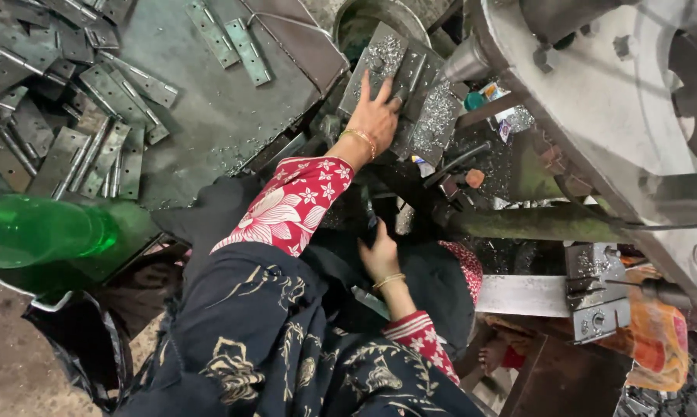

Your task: The person picks up metal hinge plates from a pile, places them individually into a machine press to be worked on, and uses a hand-held tool to manipulate the pieces.

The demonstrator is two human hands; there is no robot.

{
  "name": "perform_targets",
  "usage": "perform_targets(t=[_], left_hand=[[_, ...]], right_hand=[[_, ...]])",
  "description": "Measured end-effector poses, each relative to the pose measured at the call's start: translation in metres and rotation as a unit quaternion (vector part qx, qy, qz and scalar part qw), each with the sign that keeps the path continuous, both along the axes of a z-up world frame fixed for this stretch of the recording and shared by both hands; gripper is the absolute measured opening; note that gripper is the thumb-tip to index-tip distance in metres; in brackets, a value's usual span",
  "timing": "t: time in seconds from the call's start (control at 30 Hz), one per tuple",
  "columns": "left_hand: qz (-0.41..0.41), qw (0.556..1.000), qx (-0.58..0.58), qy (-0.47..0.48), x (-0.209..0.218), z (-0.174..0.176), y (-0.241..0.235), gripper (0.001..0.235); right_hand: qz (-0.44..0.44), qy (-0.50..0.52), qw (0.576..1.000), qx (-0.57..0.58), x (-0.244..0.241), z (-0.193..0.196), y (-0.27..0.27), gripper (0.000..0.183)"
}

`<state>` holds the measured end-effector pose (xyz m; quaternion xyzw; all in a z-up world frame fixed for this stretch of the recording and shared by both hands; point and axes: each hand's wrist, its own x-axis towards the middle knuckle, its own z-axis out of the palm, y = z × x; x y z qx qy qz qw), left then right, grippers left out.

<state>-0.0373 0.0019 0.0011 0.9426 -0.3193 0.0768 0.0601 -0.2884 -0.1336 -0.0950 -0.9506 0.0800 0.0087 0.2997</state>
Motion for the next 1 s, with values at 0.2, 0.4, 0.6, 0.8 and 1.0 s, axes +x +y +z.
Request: perform_targets(t=[0.2, 0.4, 0.6, 0.8, 1.0], left_hand=[[-0.005, 0.999, 0.02, -0.036, -0.012, 0.001, 0.008, 0.039], [-0.007, 0.999, 0.029, -0.03, -0.023, 0.002, 0.006, 0.04], [0.031, 0.999, 0.008, -0.012, -0.004, 0.002, 0.001, 0.037], [0.042, 0.999, -0.014, -0.013, 0.013, 0.004, -0.008, 0.037], [0.03, 0.998, -0.036, -0.033, 0.015, -0.008, -0.005, 0.036]], right_hand=[[-0.027, -0.038, 0.999, -0.003, 0.0, -0.1, -0.009, 0.063], [-0.02, -0.038, 0.999, 0.011, -0.005, -0.068, -0.003, 0.067], [0.023, 0.029, 0.999, -0.003, 0.0, 0.023, -0.007, 0.065], [-0.027, 0.005, 1.0, 0.016, -0.009, -0.038, 0.006, 0.069], [-0.019, -0.05, 0.998, 0.012, -0.014, -0.092, -0.006, 0.064]])
